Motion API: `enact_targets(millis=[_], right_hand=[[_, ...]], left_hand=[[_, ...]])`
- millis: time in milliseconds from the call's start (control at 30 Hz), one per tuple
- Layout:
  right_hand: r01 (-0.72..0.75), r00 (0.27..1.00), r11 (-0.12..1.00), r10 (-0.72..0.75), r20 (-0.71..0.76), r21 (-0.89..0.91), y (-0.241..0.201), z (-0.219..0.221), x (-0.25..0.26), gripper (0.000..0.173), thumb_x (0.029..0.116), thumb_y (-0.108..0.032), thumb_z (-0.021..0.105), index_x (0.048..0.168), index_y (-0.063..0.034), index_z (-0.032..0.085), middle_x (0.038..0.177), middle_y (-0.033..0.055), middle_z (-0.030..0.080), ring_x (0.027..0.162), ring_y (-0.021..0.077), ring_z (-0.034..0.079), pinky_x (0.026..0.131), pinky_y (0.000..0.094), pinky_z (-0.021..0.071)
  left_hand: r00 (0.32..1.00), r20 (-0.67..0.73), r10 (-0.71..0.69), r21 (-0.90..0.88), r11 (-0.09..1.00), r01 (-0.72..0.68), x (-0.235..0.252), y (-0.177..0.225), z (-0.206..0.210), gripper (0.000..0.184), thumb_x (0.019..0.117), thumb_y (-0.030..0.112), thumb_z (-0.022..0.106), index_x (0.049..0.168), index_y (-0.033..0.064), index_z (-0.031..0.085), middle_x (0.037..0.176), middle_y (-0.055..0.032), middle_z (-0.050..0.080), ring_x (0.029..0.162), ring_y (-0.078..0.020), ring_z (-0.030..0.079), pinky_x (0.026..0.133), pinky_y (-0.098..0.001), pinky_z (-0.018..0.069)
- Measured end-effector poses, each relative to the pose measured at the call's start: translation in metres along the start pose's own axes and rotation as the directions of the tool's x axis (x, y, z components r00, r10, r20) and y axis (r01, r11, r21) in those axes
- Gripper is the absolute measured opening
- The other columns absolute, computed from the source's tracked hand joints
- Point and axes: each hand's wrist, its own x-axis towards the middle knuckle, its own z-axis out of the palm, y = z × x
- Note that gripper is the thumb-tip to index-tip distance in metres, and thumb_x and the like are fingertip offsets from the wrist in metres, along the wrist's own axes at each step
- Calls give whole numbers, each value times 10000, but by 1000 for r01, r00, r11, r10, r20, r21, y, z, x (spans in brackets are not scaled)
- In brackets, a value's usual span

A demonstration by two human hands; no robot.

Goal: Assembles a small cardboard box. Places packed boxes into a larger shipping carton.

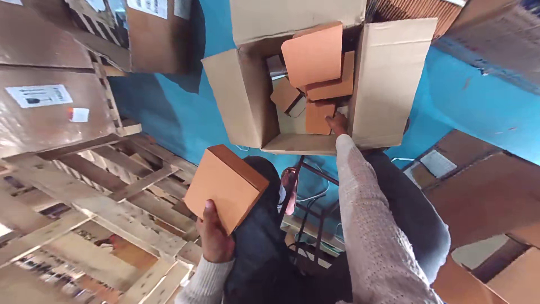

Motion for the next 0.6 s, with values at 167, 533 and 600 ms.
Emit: enact_targets(millis=[167,533,600], right_hand=[[-47,998,961,54,-18,272,12,21,1,997,782,-394,878,1476,111,370,1506,360,381,1406,469,402,1141,563,376],[40,994,999,-37,-102,23,-21,23,2,398,1047,-329,540,1242,-16,690,1307,257,633,1265,422,576,1039,584,453],[40,990,994,-25,-141,99,-12,21,-4,434,1028,-301,583,1299,34,627,1365,275,574,1281,422,557,1054,553,460]], left_hand=[[999,-38,-19,-35,999,17,0,-1,3,416,1023,392,506,1289,73,483,990,7,733,909,-93,732,789,-303,635],[999,-30,16,26,1000,-15,-2,1,11,391,1050,367,452,1300,68,485,1005,8,740,926,-94,733,817,-302,631],[999,-25,23,26,999,-22,-2,0,11,376,1057,366,446,1286,71,494,998,10,740,924,-92,734,816,-303,632]])
